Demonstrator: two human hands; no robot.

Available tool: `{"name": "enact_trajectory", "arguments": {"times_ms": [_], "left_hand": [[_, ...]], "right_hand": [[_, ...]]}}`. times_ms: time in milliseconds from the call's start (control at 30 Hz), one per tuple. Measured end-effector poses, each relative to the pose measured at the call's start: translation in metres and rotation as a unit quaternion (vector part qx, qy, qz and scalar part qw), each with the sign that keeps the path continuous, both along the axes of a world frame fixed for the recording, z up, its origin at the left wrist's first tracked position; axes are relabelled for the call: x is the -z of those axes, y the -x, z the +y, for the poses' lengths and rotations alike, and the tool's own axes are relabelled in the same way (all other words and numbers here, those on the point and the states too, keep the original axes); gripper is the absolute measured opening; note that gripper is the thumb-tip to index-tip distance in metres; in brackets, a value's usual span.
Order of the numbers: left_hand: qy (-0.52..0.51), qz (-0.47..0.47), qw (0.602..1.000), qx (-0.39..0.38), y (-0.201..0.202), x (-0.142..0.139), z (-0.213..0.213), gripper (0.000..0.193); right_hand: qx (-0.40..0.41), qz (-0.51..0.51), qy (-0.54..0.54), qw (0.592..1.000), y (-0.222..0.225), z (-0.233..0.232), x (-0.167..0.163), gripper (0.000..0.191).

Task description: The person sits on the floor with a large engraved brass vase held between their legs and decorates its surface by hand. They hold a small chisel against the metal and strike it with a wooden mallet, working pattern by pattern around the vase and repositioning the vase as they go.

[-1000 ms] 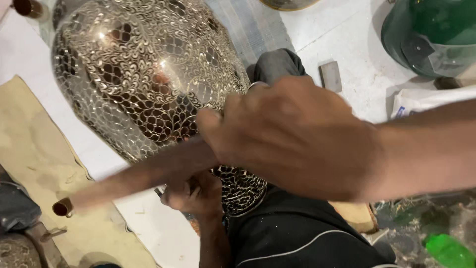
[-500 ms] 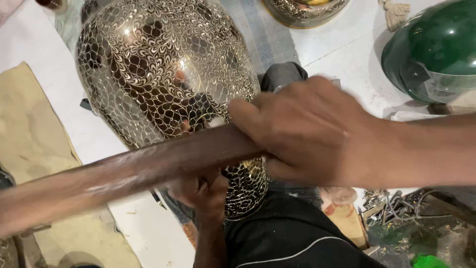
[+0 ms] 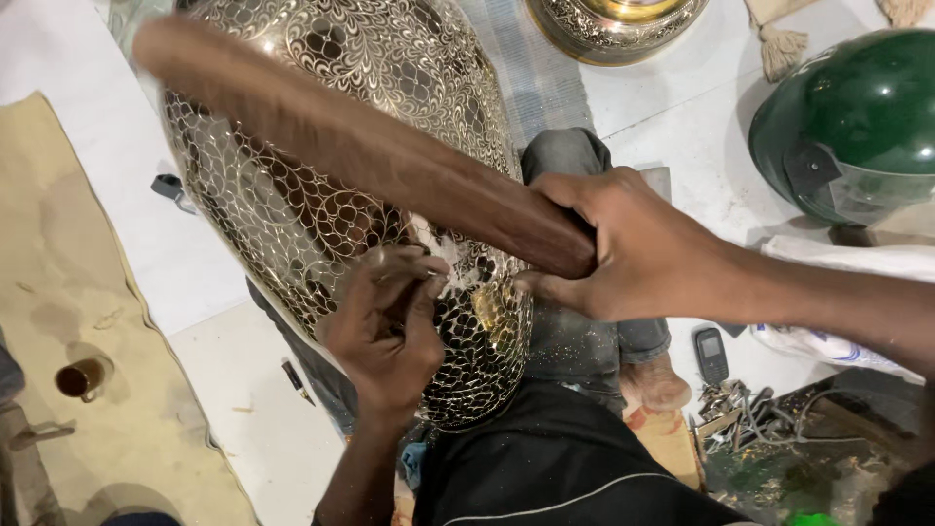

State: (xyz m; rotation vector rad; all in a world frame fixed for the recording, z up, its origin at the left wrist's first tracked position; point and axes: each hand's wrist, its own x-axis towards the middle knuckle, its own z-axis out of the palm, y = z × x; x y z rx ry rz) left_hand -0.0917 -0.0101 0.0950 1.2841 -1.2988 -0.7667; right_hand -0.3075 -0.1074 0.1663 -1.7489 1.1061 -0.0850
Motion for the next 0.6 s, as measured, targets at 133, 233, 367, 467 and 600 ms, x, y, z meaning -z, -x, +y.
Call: {"name": "enact_trajectory", "arguments": {"times_ms": [133, 233, 367, 467, 600], "left_hand": [[0.045, -0.140, 0.989, -0.010, 0.000, 0.011, 0.002, 0.022], [0.073, -0.150, 0.986, -0.013, -0.004, 0.017, 0.004, 0.021], [0.063, -0.138, 0.988, -0.020, -0.005, 0.022, 0.008, 0.022], [0.025, -0.219, 0.973, -0.074, -0.004, 0.024, 0.013, 0.023], [0.017, -0.219, 0.972, -0.083, -0.005, 0.026, 0.015, 0.017]], "right_hand": [[-0.045, -0.019, 0.144, 0.988, 0.010, -0.001, -0.004, 0.044], [-0.064, 0.033, 0.128, 0.989, 0.016, -0.003, -0.009, 0.043], [-0.096, 0.064, 0.178, 0.977, 0.011, -0.005, -0.022, 0.056], [-0.085, -0.029, 0.190, 0.978, -0.001, -0.008, -0.041, 0.039], [-0.166, 0.133, 0.289, 0.933, -0.014, -0.013, -0.067, 0.036]]}}
